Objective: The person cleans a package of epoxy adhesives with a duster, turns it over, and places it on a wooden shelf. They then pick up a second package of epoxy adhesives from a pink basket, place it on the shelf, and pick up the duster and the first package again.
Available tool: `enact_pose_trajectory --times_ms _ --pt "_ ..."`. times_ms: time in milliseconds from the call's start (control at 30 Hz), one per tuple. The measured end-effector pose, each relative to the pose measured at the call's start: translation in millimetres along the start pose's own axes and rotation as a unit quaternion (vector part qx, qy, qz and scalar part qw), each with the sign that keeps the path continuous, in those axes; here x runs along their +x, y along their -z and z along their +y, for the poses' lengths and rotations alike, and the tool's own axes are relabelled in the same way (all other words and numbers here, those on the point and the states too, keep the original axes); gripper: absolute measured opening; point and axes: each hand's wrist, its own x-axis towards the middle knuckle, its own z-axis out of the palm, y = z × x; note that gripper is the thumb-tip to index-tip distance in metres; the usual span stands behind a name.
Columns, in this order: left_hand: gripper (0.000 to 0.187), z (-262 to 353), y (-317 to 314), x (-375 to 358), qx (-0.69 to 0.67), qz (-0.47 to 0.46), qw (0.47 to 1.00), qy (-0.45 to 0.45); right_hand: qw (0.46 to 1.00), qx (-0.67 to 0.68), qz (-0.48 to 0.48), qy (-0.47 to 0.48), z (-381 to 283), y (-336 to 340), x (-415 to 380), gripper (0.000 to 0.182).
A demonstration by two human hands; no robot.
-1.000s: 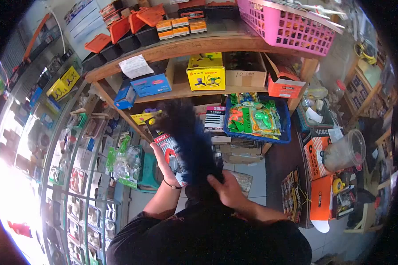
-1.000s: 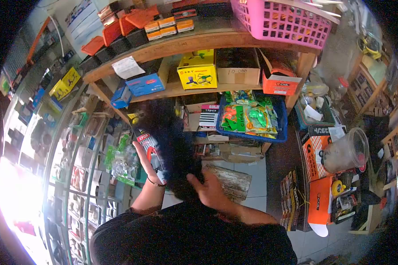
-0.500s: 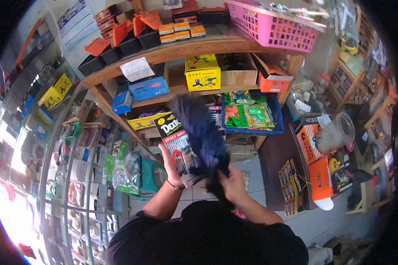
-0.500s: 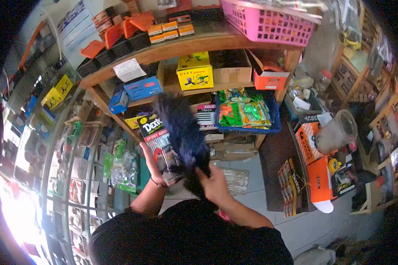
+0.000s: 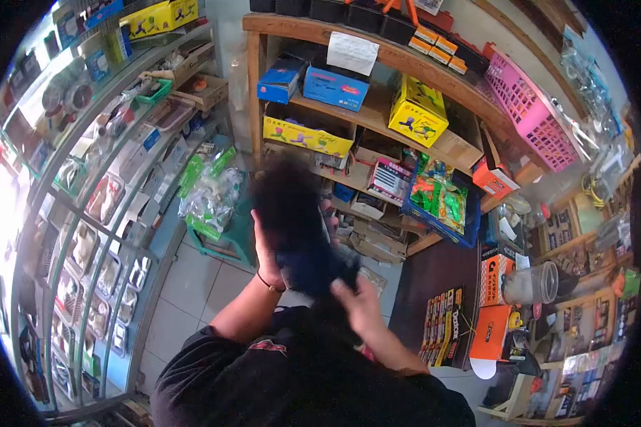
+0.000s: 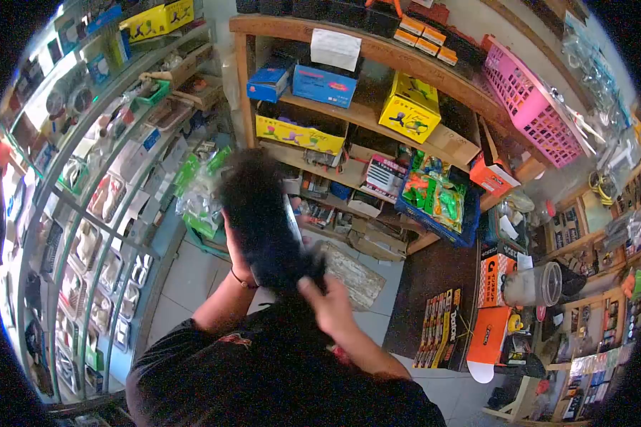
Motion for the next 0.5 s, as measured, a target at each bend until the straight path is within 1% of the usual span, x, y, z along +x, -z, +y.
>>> enact_pose_trajectory --times_ms 33,67,100,133,167,200,233,267,300,333,367,400,433,467,500 --pt "0.073 -0.7 5.3 -3.4 -0.038 0.014 0.999 -0.028 0.982 0.147 0.053 -0.108 -6.9 1.5 -0.1 0.028" --pt "0.073 -4.0 16.4 -2.1 -0.049 0.017 0.998 -0.025 0.989 0.13 0.059 -0.039 6.5 6.3 1.9 0.033" --pt "0.073 -7.5 25.5 0.0 -0.06 0.018 0.998 -0.021 0.989 0.125 0.063 -0.037 21.0 3.9 0.0 0.033" --pt "0.072 -9.9 20.6 0.6 -0.075 -0.055 0.996 -0.009 0.999 -0.012 0.027 0.026 34.0 -0.8 -4.3 0.033" --pt "0.072 -12.0 13.2 1.3 -0.091 -0.129 0.987 0.002 0.985 -0.15 -0.01 0.087 33.5 -8.2 -8.2 0.032" --pt "0.073 -4.1 9.3 -1.6 -0.051 -0.096 0.994 0.031 0.979 -0.158 -0.02 0.125 25.5 -12.8 -13.9 0.032" --pt "0.075 -5.2 1.2 -1.9 0.044 -0.057 0.997 0.015 0.976 -0.172 -0.017 0.129 18.2 -8.7 -11.3 0.032" --pt "0.076 -6.0 0.1 -0.3 -0.039 -0.062 0.997 0.024 0.994 -0.086 0.042 0.044 12.3 -3.9 -10.3 0.032" --pt "0.076 -4.4 2.8 -0.8 -0.118 -0.064 0.99 0.036 0.994 0.005 0.101 -0.042 9.0 -1.2 -9.4 0.033" --pt "0.079 -0.3 13.8 3.5 -0.123 -0.094 0.986 0.057 0.984 0.109 0.131 -0.057 9.0 0.4 -8.1 0.033" --pt "0.08 -6.5 20.0 4.2 -0.103 -0.051 0.992 0.054 0.983 0.106 0.135 -0.061 10.0 -4.4 -11.0 0.033" --pt "0.079 -14.3 24.5 4.3 -0.117 -0.041 0.991 0.049 0.99 0.019 0.137 -0.001 12.6 -13.9 -15.8 0.031" --pt "0.078 -11.0 7.6 0.8 -0.129 -0.031 0.99 0.046 0.986 -0.066 0.138 0.059 16.8 -20.2 -22.5 0.03" --pt "0.076 -15.9 14.0 2.0 -0.113 -0.112 0.985 0.061 0.991 -0.094 0.062 0.078 34.7 -16.8 -20.4 0.028" --pt "0.076 -10.1 9.7 0.6 0.049 -0.034 0.995 0.082 0.991 -0.09 0.068 0.074 39.8 -15.0 -23.6 0.028"
